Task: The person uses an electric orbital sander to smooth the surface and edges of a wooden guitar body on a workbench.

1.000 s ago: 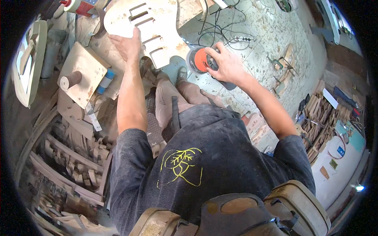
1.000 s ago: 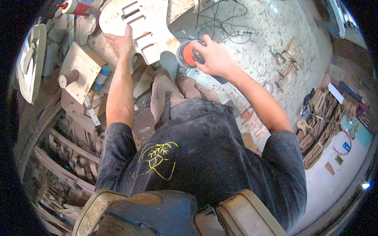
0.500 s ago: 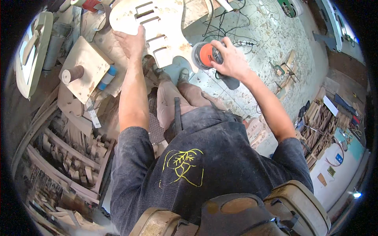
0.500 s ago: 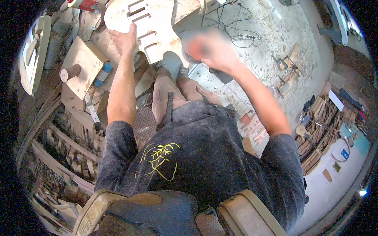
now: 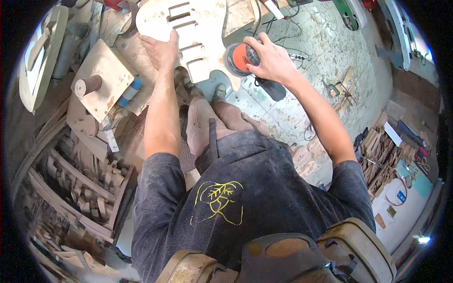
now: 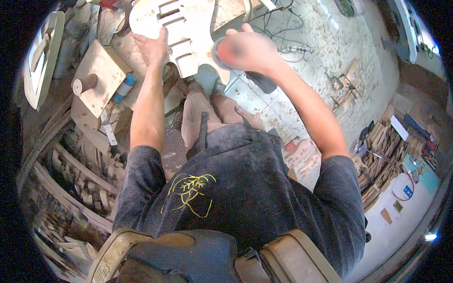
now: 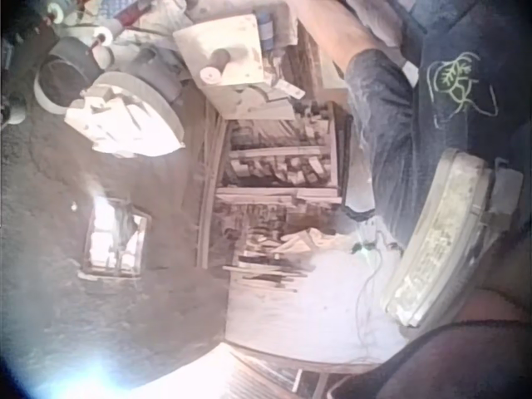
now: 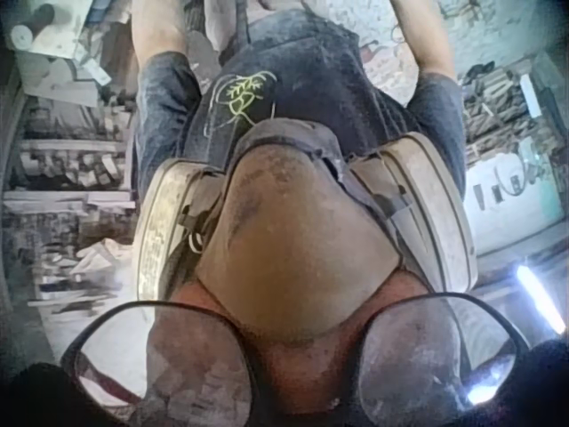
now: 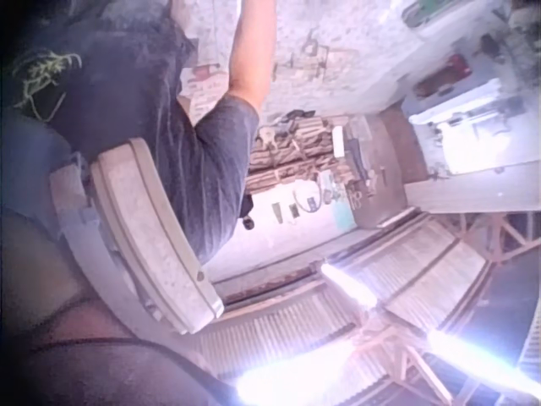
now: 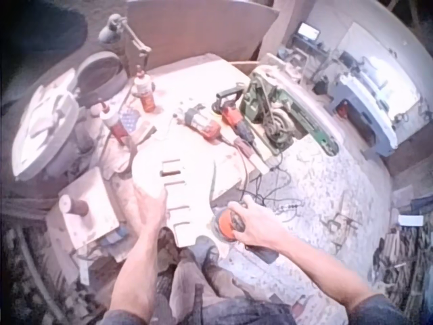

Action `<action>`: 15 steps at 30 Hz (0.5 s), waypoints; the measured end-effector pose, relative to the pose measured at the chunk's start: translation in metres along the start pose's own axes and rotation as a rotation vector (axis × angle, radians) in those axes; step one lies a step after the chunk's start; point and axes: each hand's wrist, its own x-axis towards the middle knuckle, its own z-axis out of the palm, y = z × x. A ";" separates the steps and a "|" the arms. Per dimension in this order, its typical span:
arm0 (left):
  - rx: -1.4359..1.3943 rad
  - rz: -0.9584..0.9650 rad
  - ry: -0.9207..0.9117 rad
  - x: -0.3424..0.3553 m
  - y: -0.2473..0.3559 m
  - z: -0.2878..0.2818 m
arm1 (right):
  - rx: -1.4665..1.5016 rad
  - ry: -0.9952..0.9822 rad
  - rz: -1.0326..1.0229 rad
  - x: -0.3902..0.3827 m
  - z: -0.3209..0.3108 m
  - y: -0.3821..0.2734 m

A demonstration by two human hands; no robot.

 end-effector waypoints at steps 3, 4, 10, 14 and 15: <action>-0.011 -0.001 -0.015 -0.003 0.002 0.000 | -0.005 -0.021 -0.025 0.018 0.002 -0.008; -0.012 -0.002 -0.011 -0.002 0.002 -0.002 | -0.008 -0.015 -0.060 0.023 0.003 -0.009; -0.010 0.012 0.016 -0.001 -0.002 -0.002 | -0.003 -0.047 0.069 0.016 -0.007 -0.002; -0.026 -0.008 0.017 -0.003 0.005 -0.005 | 0.015 -0.026 0.017 0.016 -0.002 -0.008; -0.018 -0.007 0.009 -0.003 0.004 -0.005 | 0.003 -0.009 0.000 0.020 0.000 -0.014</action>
